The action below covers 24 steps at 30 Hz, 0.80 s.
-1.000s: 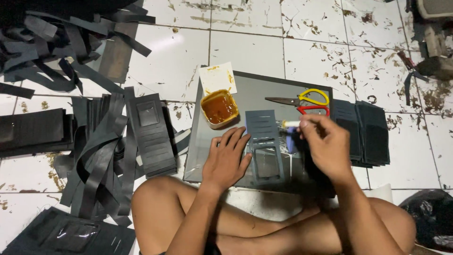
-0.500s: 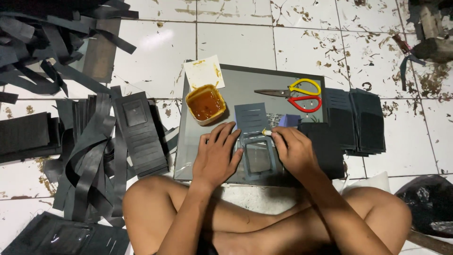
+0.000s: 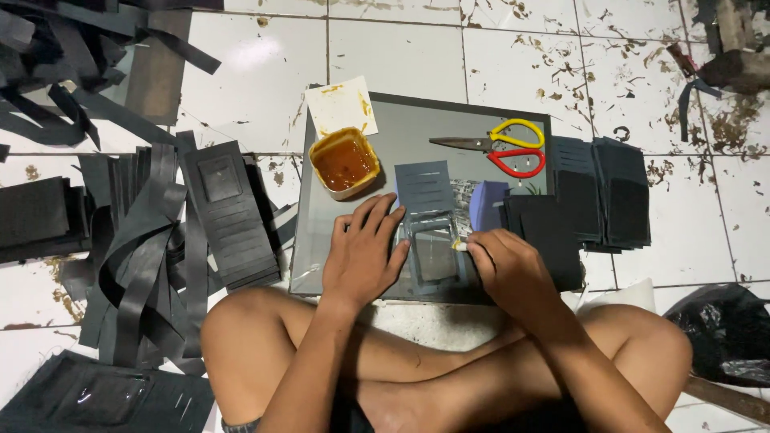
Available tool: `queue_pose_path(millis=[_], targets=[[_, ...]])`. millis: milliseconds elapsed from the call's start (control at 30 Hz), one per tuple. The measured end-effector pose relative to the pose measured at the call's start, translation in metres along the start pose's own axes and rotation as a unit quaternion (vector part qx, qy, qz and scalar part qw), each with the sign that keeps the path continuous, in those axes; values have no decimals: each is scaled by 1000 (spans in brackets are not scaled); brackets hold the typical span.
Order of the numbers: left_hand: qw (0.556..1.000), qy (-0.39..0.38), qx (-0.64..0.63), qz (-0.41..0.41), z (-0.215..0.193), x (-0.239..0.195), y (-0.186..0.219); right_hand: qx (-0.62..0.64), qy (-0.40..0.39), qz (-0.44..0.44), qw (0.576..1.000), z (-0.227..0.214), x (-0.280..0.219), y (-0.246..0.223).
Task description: The person sits cross-legged on the floor and assembles black leather-like components. They dip a small applicator into a container of glue, spread glue onto a slotted panel, then align a black cover piece over the glued panel and press it down, setting finished pieces aside.
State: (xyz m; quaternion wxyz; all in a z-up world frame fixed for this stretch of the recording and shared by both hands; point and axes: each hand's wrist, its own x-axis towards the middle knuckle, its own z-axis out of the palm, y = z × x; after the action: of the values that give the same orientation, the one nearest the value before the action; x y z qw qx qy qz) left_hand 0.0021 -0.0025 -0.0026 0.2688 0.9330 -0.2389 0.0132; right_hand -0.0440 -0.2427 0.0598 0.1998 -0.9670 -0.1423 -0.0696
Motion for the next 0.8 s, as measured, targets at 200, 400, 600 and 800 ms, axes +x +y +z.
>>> queue_pose_path(millis=[200,400,600,800], targets=[[1000,-5,2,-1,-2,0,2,-14,-105,92,990,-10,-29,-13],[1000,1,7,4,0,-1,1,12,-192,196,961,-7,-48,-14],[1000,2,11,4,-1,-1,2,7,-94,151,984,12,-87,10],[1000,-23,-2,0,-3,-1,1,157,25,400,902,-19,-69,-17]])
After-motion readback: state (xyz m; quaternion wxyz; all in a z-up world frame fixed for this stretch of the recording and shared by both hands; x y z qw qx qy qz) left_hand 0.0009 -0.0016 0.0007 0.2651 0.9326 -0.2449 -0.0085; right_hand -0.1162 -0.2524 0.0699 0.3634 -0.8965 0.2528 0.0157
